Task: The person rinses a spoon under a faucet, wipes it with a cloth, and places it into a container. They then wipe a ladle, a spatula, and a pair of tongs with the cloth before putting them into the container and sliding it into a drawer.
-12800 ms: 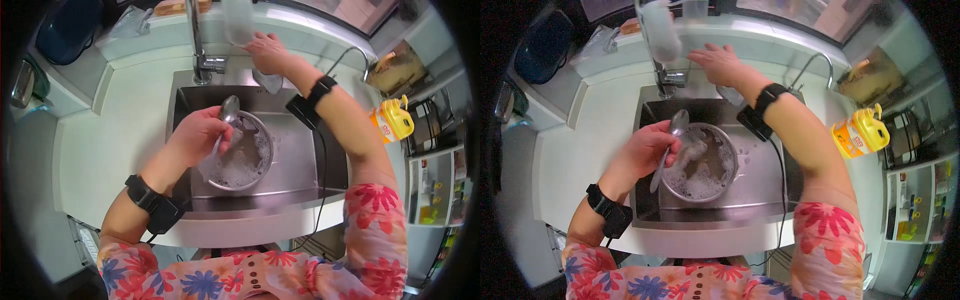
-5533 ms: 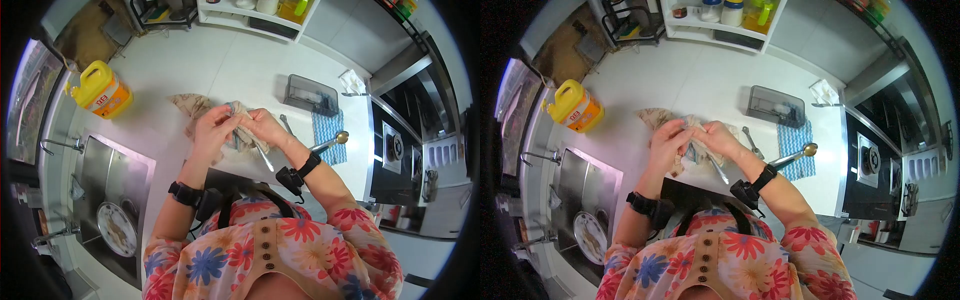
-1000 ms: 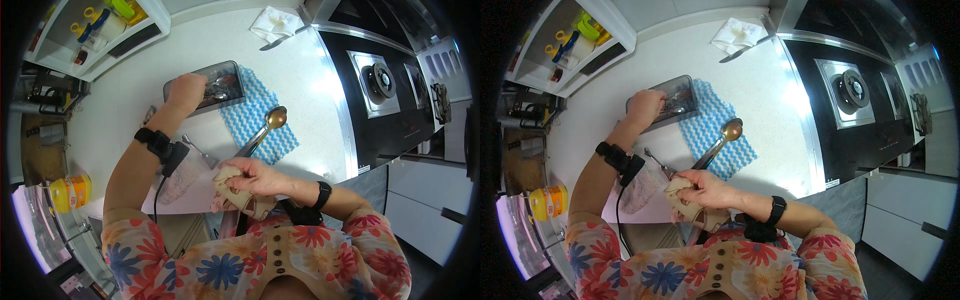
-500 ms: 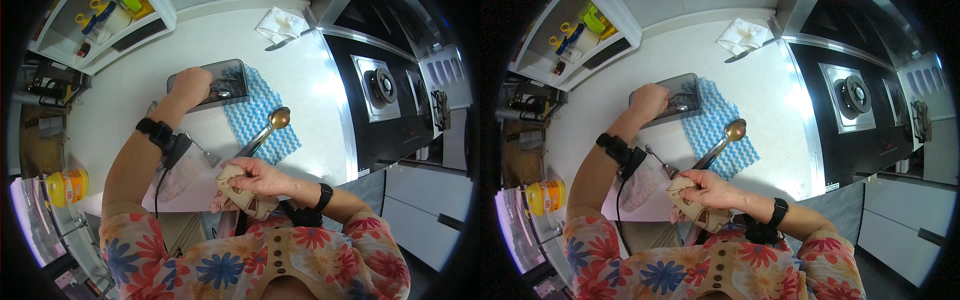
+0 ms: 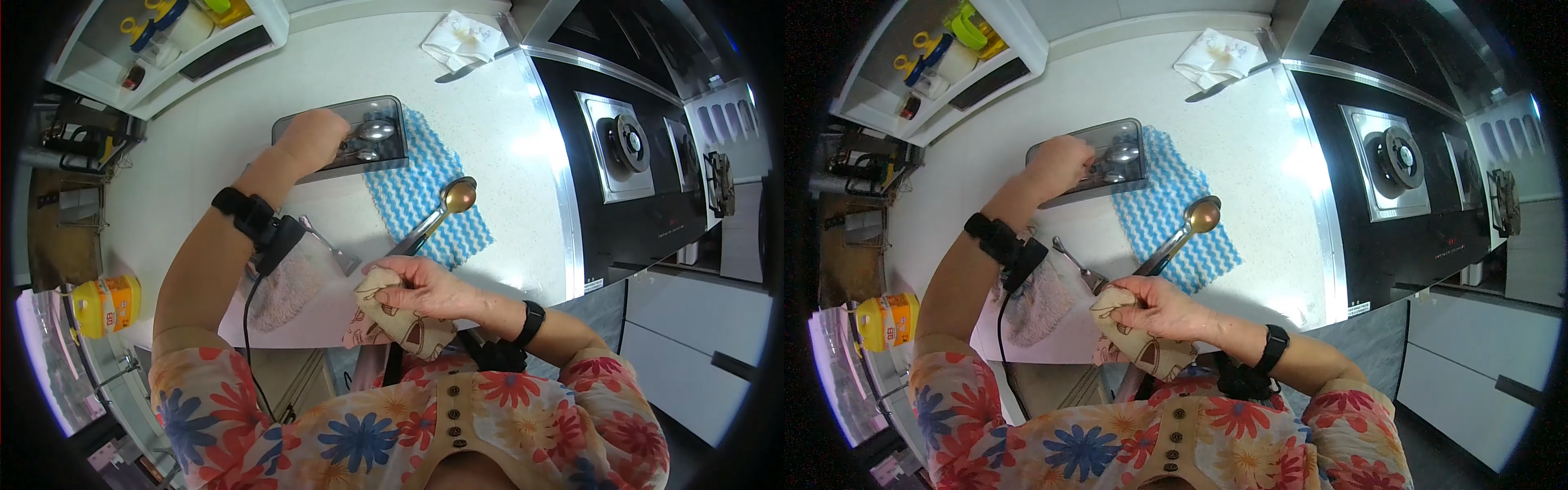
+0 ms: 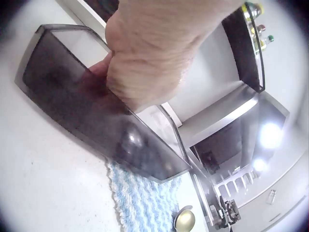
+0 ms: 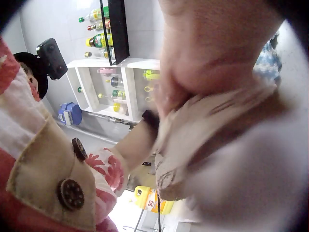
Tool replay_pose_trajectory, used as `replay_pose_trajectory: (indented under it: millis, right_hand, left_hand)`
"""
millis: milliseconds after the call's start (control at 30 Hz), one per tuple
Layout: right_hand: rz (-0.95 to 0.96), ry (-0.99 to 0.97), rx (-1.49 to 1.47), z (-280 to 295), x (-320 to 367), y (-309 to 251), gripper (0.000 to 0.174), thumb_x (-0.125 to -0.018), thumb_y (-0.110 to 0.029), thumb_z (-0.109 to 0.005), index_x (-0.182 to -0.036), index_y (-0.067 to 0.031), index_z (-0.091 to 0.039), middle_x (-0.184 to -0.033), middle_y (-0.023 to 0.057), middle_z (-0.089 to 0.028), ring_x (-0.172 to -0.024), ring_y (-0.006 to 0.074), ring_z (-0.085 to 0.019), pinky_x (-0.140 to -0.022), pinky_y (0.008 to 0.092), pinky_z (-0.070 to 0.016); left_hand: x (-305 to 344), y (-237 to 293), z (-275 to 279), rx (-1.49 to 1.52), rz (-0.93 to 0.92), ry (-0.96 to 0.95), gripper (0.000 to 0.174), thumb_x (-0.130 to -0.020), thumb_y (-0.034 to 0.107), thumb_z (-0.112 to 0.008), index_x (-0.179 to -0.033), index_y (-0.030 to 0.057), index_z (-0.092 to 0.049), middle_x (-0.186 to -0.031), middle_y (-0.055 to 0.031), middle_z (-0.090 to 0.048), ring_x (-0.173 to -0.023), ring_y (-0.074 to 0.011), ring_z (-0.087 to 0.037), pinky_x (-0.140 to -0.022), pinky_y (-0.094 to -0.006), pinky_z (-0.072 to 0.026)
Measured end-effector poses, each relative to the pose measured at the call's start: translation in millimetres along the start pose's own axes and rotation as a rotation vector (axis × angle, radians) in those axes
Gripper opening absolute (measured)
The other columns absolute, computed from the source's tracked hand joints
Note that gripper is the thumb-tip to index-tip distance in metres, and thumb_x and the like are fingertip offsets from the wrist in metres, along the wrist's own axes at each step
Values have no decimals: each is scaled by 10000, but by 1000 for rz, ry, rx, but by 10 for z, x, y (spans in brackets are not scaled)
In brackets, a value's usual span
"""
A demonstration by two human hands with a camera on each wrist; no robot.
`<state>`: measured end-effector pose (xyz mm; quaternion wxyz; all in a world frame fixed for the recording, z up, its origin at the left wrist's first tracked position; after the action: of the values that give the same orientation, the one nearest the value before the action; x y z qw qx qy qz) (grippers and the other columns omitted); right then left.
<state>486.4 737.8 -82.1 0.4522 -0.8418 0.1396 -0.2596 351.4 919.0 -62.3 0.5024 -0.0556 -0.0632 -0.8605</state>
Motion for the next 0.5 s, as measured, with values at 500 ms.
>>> replay_pose_trajectory:
  millis: [500]
  right_hand:
    - [10,-9,9,-2,6,-4,422,-874,-142,-602,-1248,-8,-461,-1057,38,-596,-971,95,-534,-865,247,-440]
  left_hand:
    - [73,-44,92,134,165,-156,131,-686,154,-660,-800,95,-681,-782,-102,-647,-782,-274,-622,-709,-382,-492]
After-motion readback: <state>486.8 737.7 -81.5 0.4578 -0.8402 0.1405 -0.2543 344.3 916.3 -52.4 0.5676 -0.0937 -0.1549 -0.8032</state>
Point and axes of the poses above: each hand's wrist, its own x-axis away from the middle knuckle, its own z-axis out of the back of the hand, y = z × x, the point moved 7 cm from there along -x, towards the middle knuckle
